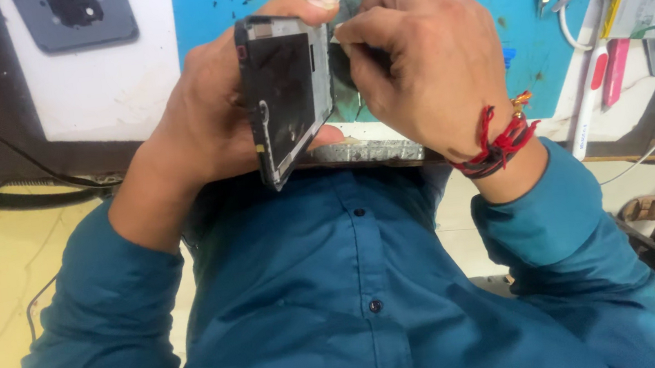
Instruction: The person uses a blue plastic pry tool to scrape adhesive residue from the edges and corners of a disassembled smartphone back cover. The person rotates the device to access different sides and continues scraping along the perimeter.
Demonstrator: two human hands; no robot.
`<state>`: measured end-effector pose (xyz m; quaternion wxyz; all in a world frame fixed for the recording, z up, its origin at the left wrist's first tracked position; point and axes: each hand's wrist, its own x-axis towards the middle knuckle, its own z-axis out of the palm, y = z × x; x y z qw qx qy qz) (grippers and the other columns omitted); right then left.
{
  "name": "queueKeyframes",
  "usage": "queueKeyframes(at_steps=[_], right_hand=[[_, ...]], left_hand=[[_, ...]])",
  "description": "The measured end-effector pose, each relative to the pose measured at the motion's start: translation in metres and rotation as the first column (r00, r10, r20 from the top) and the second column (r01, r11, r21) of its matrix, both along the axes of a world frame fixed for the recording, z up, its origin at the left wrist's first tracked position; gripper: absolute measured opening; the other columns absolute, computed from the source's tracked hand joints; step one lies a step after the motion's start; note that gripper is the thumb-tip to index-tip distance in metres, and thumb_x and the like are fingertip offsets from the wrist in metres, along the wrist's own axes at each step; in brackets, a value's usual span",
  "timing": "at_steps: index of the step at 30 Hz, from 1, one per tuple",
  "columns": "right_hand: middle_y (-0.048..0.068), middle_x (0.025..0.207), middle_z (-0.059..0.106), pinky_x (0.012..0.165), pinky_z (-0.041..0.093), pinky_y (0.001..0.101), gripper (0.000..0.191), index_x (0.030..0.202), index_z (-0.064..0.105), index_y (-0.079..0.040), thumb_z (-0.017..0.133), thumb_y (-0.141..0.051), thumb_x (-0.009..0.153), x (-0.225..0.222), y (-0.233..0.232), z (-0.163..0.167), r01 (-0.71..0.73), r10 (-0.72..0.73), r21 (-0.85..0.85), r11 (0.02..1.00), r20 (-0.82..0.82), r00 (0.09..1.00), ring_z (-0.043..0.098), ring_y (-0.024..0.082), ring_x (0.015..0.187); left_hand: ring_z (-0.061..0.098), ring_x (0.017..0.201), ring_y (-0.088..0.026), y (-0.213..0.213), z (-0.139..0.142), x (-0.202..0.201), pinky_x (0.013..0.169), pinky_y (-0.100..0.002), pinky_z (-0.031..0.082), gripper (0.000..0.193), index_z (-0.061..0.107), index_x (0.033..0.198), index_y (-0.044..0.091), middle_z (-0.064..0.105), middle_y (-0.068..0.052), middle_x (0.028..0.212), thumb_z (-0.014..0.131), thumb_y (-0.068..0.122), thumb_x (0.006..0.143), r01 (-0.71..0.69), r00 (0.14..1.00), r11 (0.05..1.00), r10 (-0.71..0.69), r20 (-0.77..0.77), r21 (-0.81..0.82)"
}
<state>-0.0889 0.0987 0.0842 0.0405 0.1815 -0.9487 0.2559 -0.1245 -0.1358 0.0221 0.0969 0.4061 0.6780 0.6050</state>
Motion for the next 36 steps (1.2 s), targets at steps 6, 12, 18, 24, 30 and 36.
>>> queueKeyframes(at_steps=[6,12,18,24,30,36], right_hand=[[0.007,0.095,0.067,0.069,0.05,0.0404,0.014,0.098,0.077,-0.007,0.076,-0.003,0.085,0.002,0.004,-0.003,-0.012,0.011,0.021,1.0,0.023,1.0,0.066,0.031,0.084],[0.006,0.094,0.066,0.075,0.051,0.0412,0.009,0.098,0.077,-0.01,0.077,-0.007,0.09,0.003,0.002,-0.007,0.05,-0.053,0.058,0.997,0.054,0.997,0.067,0.031,0.091],[0.01,0.093,0.064,0.071,0.049,0.0441,0.015,0.102,0.076,-0.008,0.075,-0.002,0.088,-0.003,-0.005,-0.009,0.084,-0.084,0.013,0.996,-0.006,0.996,0.065,0.033,0.086],[0.008,0.096,0.066,0.076,0.05,0.043,0.01,0.098,0.074,-0.009,0.074,-0.005,0.089,0.0,-0.009,-0.002,0.078,-0.08,0.053,0.996,0.035,0.996,0.065,0.033,0.092],[0.01,0.094,0.064,0.072,0.049,0.0443,0.01,0.1,0.074,-0.008,0.077,-0.006,0.091,0.001,-0.008,-0.003,0.056,-0.056,0.06,0.997,-0.002,0.998,0.064,0.034,0.088],[0.008,0.097,0.066,0.079,0.051,0.0429,0.008,0.098,0.074,-0.008,0.074,-0.004,0.091,0.002,-0.004,-0.009,0.088,-0.089,0.061,0.994,0.02,0.996,0.064,0.033,0.094]], left_hand=[[0.07,0.113,-0.021,0.0,0.002,0.0,0.097,-0.029,0.059,0.07,0.053,0.139,0.005,0.055,-0.008,0.149,0.099,0.027,0.091,-0.005,1.0,1.0,0.005,0.009,-0.024],[0.07,0.109,-0.017,-0.001,0.005,0.0,0.091,-0.026,0.06,0.075,0.049,0.145,0.005,0.055,-0.008,0.151,0.098,0.025,0.091,-0.007,0.998,1.0,0.007,0.056,-0.008],[0.07,0.112,-0.02,-0.004,0.005,0.0,0.094,-0.028,0.06,0.078,0.048,0.147,0.006,0.057,-0.007,0.147,0.1,0.028,0.093,-0.019,1.0,0.999,0.02,0.015,-0.031],[0.071,0.107,-0.017,-0.004,0.006,-0.001,0.091,-0.026,0.06,0.078,0.048,0.149,0.007,0.059,-0.006,0.147,0.099,0.029,0.094,-0.017,0.998,0.999,0.02,0.062,-0.04],[0.069,0.105,-0.018,-0.003,0.006,-0.001,0.09,-0.027,0.059,0.08,0.048,0.148,0.007,0.058,-0.006,0.146,0.1,0.03,0.092,-0.021,0.999,0.999,0.022,0.025,-0.028],[0.071,0.111,-0.02,-0.003,0.002,-0.001,0.093,-0.027,0.061,0.077,0.048,0.148,0.008,0.056,-0.007,0.15,0.097,0.03,0.092,-0.03,0.999,0.999,0.029,-0.015,-0.025]])
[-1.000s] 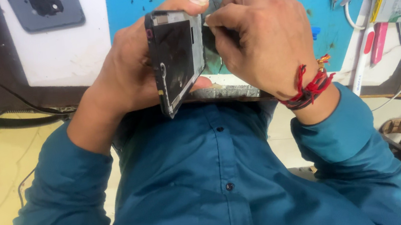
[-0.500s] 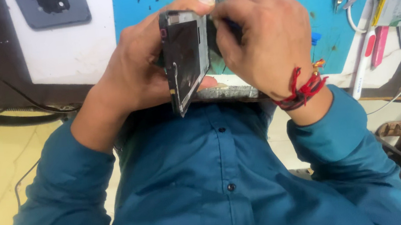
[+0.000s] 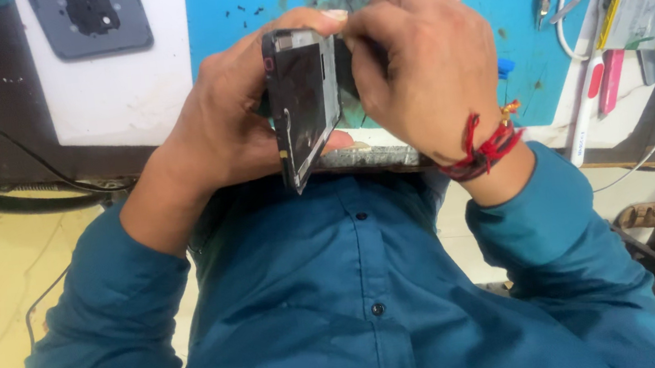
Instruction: The person uses a blue plastic pry tool to scrape adhesive residue from the edges and corners of a disassembled smartphone back cover. The person rotates the device to access different sides and continues scraping along the perimeter.
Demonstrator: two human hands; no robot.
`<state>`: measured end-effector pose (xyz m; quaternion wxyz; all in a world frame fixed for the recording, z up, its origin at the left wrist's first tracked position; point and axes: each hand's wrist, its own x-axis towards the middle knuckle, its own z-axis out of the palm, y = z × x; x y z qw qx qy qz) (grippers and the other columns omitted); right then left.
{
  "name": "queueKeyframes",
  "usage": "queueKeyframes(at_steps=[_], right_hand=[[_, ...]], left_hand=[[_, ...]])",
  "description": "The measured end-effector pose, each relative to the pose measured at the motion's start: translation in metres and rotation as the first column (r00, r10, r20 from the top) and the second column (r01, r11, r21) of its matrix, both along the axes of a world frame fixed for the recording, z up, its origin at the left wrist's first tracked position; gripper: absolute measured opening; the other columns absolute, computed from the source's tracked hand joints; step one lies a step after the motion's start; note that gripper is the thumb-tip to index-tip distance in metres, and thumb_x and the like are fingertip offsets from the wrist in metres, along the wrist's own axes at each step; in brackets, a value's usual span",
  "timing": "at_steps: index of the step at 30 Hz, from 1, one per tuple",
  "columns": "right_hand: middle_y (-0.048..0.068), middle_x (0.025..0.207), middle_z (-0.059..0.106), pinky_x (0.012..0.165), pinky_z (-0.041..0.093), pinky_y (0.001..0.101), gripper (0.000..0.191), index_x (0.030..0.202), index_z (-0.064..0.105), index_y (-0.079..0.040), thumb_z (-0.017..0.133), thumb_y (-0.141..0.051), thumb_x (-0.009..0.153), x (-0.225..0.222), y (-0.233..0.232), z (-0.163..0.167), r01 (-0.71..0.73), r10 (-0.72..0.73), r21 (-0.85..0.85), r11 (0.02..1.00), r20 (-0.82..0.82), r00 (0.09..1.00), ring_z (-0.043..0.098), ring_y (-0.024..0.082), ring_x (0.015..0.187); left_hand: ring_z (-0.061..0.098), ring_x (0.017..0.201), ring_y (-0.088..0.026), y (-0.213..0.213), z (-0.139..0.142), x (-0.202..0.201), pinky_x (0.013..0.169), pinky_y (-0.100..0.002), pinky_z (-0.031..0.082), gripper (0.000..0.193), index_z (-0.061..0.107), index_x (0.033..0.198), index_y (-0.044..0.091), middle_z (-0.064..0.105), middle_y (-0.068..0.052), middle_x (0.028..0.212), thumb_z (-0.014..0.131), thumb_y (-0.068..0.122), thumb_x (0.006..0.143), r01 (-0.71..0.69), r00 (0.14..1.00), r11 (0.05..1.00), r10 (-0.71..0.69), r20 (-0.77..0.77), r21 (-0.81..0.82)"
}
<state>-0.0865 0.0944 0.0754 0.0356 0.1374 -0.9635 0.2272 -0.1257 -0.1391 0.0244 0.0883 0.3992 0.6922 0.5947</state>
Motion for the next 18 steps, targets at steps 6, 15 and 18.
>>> queueKeyframes(at_steps=[6,15,18], right_hand=[[0.008,0.092,0.066,0.075,0.05,0.0426,0.008,0.097,0.076,-0.009,0.076,-0.005,0.089,0.006,0.0,0.001,0.005,-0.005,-0.018,1.0,0.034,0.999,0.066,0.032,0.09],[0.01,0.093,0.064,0.07,0.048,0.0417,0.009,0.101,0.076,-0.01,0.079,-0.008,0.092,-0.001,0.002,0.006,0.039,-0.029,-0.079,0.996,0.115,0.993,0.065,0.032,0.082],[0.011,0.094,0.065,0.07,0.049,0.0416,0.011,0.102,0.075,-0.008,0.079,-0.006,0.091,0.005,0.0,0.009,0.063,-0.056,-0.07,0.996,0.097,0.994,0.066,0.033,0.084]], left_hand=[[0.07,0.109,-0.018,0.0,-0.001,0.0,0.092,-0.026,0.06,0.08,0.047,0.149,0.008,0.056,-0.006,0.15,0.1,0.032,0.094,0.019,1.0,1.0,-0.019,0.024,0.011],[0.071,0.114,-0.019,0.003,0.004,0.0,0.095,-0.027,0.061,0.08,0.046,0.149,0.008,0.055,-0.006,0.152,0.099,0.029,0.094,0.021,0.998,1.0,-0.022,0.053,0.018],[0.068,0.121,-0.023,0.005,0.007,-0.002,0.1,-0.03,0.059,0.077,0.047,0.145,0.007,0.054,-0.007,0.151,0.098,0.026,0.092,0.006,1.0,1.0,-0.007,0.021,0.027]])
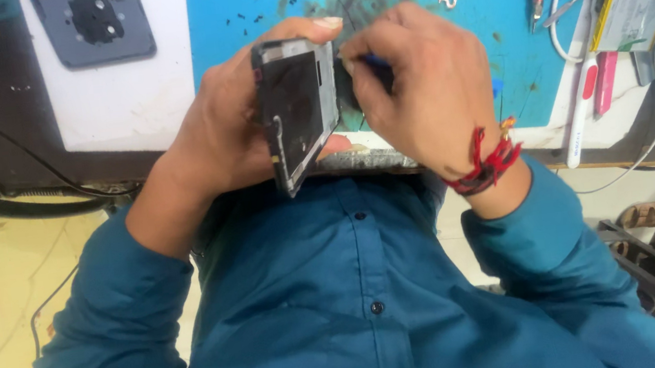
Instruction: The person uses a blue plastic pry tool to scrape adhesive residue from the edges and corners of a disassembled smartphone back cover. The person rotates the device to access different sides and continues scraping along the perimeter.
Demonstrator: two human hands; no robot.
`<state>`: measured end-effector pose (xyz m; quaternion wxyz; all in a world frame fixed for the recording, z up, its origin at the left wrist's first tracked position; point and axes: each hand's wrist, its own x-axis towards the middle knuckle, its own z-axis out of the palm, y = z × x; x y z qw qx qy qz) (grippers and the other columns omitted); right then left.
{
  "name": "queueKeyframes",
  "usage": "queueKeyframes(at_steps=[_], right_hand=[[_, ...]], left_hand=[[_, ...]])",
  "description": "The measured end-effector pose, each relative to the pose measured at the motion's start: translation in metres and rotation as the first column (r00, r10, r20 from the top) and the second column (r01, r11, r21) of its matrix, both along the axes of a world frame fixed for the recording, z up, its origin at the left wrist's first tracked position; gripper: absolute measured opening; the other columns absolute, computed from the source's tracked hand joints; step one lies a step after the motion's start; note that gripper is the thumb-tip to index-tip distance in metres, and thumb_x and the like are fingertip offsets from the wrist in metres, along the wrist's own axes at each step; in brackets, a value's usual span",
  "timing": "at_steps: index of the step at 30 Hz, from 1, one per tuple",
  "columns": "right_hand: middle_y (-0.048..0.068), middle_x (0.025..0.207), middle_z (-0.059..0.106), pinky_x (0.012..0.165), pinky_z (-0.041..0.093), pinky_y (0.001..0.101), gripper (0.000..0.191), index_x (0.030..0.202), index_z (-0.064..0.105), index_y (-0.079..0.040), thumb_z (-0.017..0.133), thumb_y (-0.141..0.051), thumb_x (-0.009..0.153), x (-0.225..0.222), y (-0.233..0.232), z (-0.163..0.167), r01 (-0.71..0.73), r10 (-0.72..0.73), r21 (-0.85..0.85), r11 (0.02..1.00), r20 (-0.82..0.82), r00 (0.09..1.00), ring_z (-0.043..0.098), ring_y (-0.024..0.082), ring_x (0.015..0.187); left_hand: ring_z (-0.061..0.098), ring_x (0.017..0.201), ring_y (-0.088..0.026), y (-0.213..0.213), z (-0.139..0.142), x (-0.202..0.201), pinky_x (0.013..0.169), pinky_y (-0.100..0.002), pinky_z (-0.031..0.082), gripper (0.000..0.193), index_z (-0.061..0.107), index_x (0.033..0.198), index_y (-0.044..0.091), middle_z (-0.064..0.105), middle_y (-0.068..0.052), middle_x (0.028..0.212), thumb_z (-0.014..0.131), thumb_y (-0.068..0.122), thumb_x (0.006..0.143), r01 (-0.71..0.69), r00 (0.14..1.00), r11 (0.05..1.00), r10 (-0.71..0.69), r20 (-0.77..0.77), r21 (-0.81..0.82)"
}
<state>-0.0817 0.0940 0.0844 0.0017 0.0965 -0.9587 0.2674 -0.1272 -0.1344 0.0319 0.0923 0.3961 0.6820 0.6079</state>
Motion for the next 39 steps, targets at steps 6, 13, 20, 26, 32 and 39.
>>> queueKeyframes(at_steps=[6,13,20,26,32,39], right_hand=[[0.014,0.113,0.071,0.085,0.056,0.0342,0.02,0.121,0.068,0.0,0.068,0.004,0.102,0.019,0.005,0.01,0.194,-0.203,-0.245,0.95,-0.011,0.979,0.071,0.025,0.096],[0.017,0.117,0.074,0.087,0.062,0.0314,0.016,0.124,0.064,0.004,0.064,-0.001,0.108,0.042,0.025,0.013,0.477,-0.365,-0.734,0.484,0.326,0.872,0.073,0.018,0.093],[0.008,0.124,0.069,0.09,0.059,0.0294,0.044,0.14,0.054,-0.002,0.068,-0.013,0.1,0.051,0.029,-0.002,0.389,-0.234,-0.874,0.292,0.329,0.915,0.068,0.014,0.106],[0.007,0.102,0.075,0.078,0.054,0.0259,0.032,0.124,0.064,-0.002,0.067,-0.013,0.093,0.059,0.017,-0.011,0.465,-0.325,-0.554,0.691,0.337,0.884,0.067,0.012,0.084],[0.013,0.105,0.077,0.081,0.055,0.0293,0.018,0.112,0.075,0.001,0.077,-0.003,0.094,0.062,0.013,-0.012,0.258,-0.25,-0.31,0.915,0.065,0.966,0.074,0.021,0.088],[0.013,0.113,0.077,0.084,0.058,0.0284,0.019,0.113,0.073,-0.001,0.073,0.001,0.095,0.067,0.012,-0.021,0.226,-0.208,-0.454,0.862,0.091,0.974,0.077,0.023,0.093]], left_hand=[[0.057,0.139,-0.026,-0.001,0.001,0.005,0.116,-0.034,0.054,0.073,0.048,0.14,0.008,0.052,-0.008,0.146,0.099,0.019,0.088,-0.02,0.999,0.999,0.019,0.041,0.033],[0.054,0.144,-0.025,0.01,-0.011,0.028,0.119,-0.035,0.055,0.084,0.038,0.142,0.012,0.052,-0.013,0.149,0.1,0.013,0.085,-0.1,0.974,0.989,0.074,0.214,0.113],[0.055,0.141,-0.027,0.027,-0.019,0.053,0.114,-0.035,0.056,0.088,0.033,0.139,0.013,0.05,-0.018,0.153,0.099,0.022,0.081,-0.258,0.96,0.966,0.253,0.118,0.032],[0.056,0.142,-0.029,0.019,-0.03,0.053,0.115,-0.036,0.058,0.084,0.034,0.138,0.011,0.05,-0.021,0.153,0.098,0.023,0.084,-0.229,0.969,0.973,0.226,0.102,0.017],[0.057,0.14,-0.029,0.019,-0.038,0.052,0.112,-0.036,0.058,0.086,0.034,0.135,0.01,0.053,-0.023,0.151,0.1,0.023,0.082,-0.242,0.966,0.97,0.241,0.09,0.001],[0.057,0.14,-0.028,0.019,-0.041,0.051,0.112,-0.034,0.058,0.085,0.033,0.135,0.01,0.054,-0.022,0.151,0.099,0.024,0.083,-0.244,0.964,0.97,0.241,0.114,0.015]])
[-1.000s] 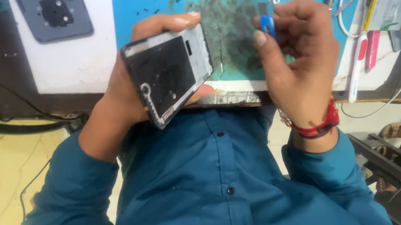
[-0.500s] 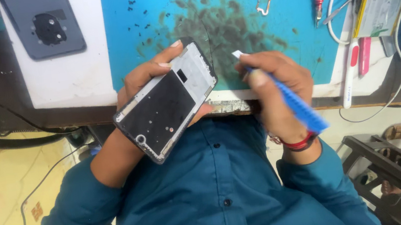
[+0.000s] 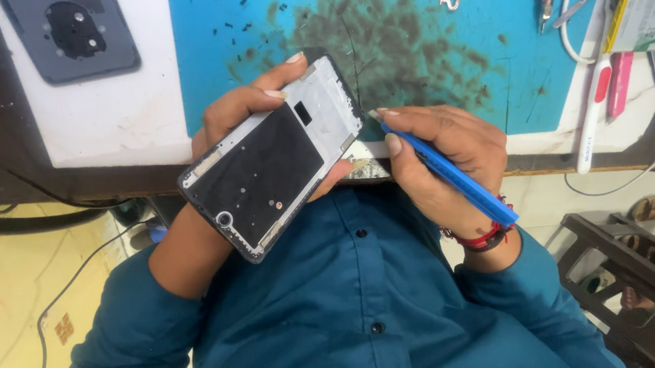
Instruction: The person uses a blue plastic pry tool to scrape adhesive residue from the edges and corners of a disassembled smartphone back cover. The person rotates the device to access different sides and continues scraping along the perimeter.
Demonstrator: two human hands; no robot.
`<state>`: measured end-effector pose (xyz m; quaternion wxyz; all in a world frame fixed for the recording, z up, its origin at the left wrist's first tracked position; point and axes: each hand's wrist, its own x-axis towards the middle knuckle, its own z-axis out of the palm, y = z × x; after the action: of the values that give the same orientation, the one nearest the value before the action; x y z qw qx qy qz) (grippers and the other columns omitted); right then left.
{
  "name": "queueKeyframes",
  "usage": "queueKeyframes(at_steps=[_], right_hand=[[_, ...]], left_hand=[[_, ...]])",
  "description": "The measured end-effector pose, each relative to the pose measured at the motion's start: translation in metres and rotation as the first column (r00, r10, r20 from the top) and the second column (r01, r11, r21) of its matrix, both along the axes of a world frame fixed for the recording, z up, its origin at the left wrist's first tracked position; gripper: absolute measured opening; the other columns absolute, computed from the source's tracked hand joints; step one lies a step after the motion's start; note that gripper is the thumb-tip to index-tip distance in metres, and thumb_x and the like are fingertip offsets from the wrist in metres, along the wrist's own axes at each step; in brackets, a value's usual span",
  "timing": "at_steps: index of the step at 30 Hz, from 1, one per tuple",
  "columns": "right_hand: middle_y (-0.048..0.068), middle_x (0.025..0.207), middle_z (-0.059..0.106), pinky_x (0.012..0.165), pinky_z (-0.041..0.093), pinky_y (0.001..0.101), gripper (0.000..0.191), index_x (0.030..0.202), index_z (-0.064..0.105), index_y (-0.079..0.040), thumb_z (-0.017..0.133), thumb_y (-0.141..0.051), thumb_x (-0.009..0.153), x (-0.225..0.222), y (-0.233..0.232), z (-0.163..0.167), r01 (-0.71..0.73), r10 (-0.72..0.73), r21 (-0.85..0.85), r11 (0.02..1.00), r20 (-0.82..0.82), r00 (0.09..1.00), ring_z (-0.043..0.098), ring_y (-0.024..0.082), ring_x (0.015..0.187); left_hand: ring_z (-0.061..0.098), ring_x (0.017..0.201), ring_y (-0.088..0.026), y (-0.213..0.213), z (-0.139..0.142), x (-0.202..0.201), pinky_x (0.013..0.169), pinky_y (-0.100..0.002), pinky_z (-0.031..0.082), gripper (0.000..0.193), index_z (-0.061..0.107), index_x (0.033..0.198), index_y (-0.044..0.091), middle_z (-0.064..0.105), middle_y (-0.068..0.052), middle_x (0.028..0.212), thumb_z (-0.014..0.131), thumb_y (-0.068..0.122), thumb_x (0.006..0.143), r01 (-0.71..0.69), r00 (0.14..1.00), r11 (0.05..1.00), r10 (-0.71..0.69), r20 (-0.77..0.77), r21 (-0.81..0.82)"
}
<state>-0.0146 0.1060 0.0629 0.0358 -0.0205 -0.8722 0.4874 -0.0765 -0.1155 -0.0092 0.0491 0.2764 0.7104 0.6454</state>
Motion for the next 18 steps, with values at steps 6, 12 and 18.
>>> queueKeyframes(at_steps=[6,12,18], right_hand=[[0.013,0.11,0.078,0.082,0.057,0.0294,0.017,0.108,0.074,-0.001,0.073,0.002,0.092,-0.0004,0.0004,-0.004,-0.034,0.036,0.076,0.997,-0.02,0.999,0.076,0.024,0.092],[0.013,0.109,0.077,0.082,0.057,0.0297,0.016,0.108,0.073,-0.001,0.073,0.002,0.092,-0.0005,0.0003,-0.0048,-0.037,0.039,0.048,0.998,-0.037,0.999,0.076,0.024,0.091],[0.013,0.109,0.077,0.081,0.058,0.0293,0.016,0.108,0.073,0.0,0.073,0.002,0.092,0.0004,-0.0001,-0.0067,-0.028,0.031,0.073,0.997,-0.041,0.999,0.076,0.024,0.09]], left_hand=[[0.057,0.14,-0.028,-0.0001,0.0006,0.0003,0.112,-0.035,0.059,0.083,0.035,0.136,0.011,0.054,-0.021,0.151,0.098,0.024,0.083,-0.006,1.0,1.0,0.006,0.012,0.013],[0.058,0.139,-0.028,-0.0014,0.0036,-0.0004,0.111,-0.035,0.06,0.083,0.035,0.137,0.011,0.055,-0.021,0.15,0.098,0.025,0.084,0.0,1.0,1.0,0.0,0.011,0.001],[0.06,0.137,-0.026,-0.0002,0.0065,-0.003,0.106,-0.032,0.062,0.083,0.035,0.135,0.01,0.056,-0.02,0.149,0.098,0.027,0.084,-0.016,0.999,0.999,0.015,-0.031,-0.032]])
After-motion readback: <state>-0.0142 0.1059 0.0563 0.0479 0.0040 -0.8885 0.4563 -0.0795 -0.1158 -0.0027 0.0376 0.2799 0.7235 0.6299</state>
